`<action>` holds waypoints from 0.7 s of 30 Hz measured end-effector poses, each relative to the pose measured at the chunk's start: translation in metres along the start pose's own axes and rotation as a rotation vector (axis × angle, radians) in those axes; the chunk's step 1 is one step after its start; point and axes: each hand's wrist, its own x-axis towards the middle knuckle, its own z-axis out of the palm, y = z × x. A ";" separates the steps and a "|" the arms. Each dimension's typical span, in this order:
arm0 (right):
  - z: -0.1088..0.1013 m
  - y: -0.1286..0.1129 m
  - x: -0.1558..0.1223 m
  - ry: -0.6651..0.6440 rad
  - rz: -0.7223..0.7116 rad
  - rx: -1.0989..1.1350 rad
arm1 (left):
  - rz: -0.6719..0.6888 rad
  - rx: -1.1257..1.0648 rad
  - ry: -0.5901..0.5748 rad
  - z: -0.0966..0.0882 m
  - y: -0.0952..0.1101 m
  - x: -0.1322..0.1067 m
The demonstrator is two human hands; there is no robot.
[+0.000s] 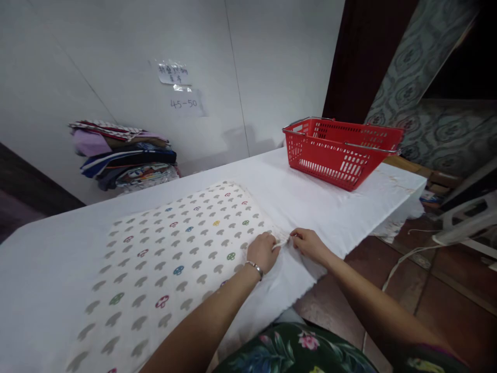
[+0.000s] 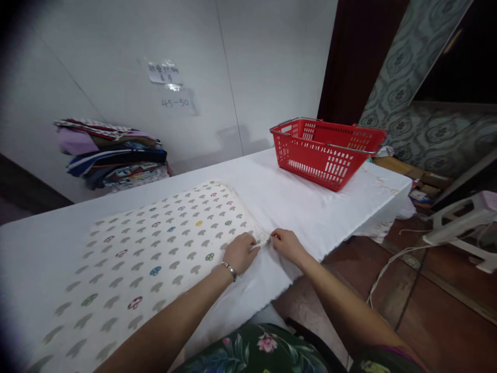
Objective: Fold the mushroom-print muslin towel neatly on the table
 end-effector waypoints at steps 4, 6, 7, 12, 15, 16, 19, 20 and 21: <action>0.001 0.006 -0.002 0.006 0.078 0.068 | -0.161 -0.118 -0.050 -0.003 -0.006 0.009; 0.001 0.006 -0.001 -0.010 0.085 0.046 | -0.171 -0.117 -0.056 -0.004 -0.007 0.011; 0.002 0.005 0.000 -0.027 0.083 0.018 | -0.172 -0.116 -0.055 -0.004 -0.006 0.010; 0.003 -0.007 0.010 -0.096 0.057 -0.095 | -0.092 -0.086 0.002 -0.001 0.002 0.004; 0.006 -0.013 0.011 -0.057 0.054 -0.134 | 0.047 0.016 0.043 0.003 0.007 0.000; 0.007 -0.014 0.010 -0.036 0.058 -0.139 | 0.090 0.056 0.052 0.004 0.008 0.000; 0.008 -0.012 0.005 0.008 0.070 -0.100 | 0.149 0.139 0.037 0.009 0.009 -0.001; 0.007 -0.010 0.003 0.019 0.081 -0.042 | 0.156 0.158 0.022 0.010 0.008 -0.001; 0.006 -0.008 0.002 0.028 0.094 0.027 | 0.161 0.174 0.004 0.011 0.008 -0.002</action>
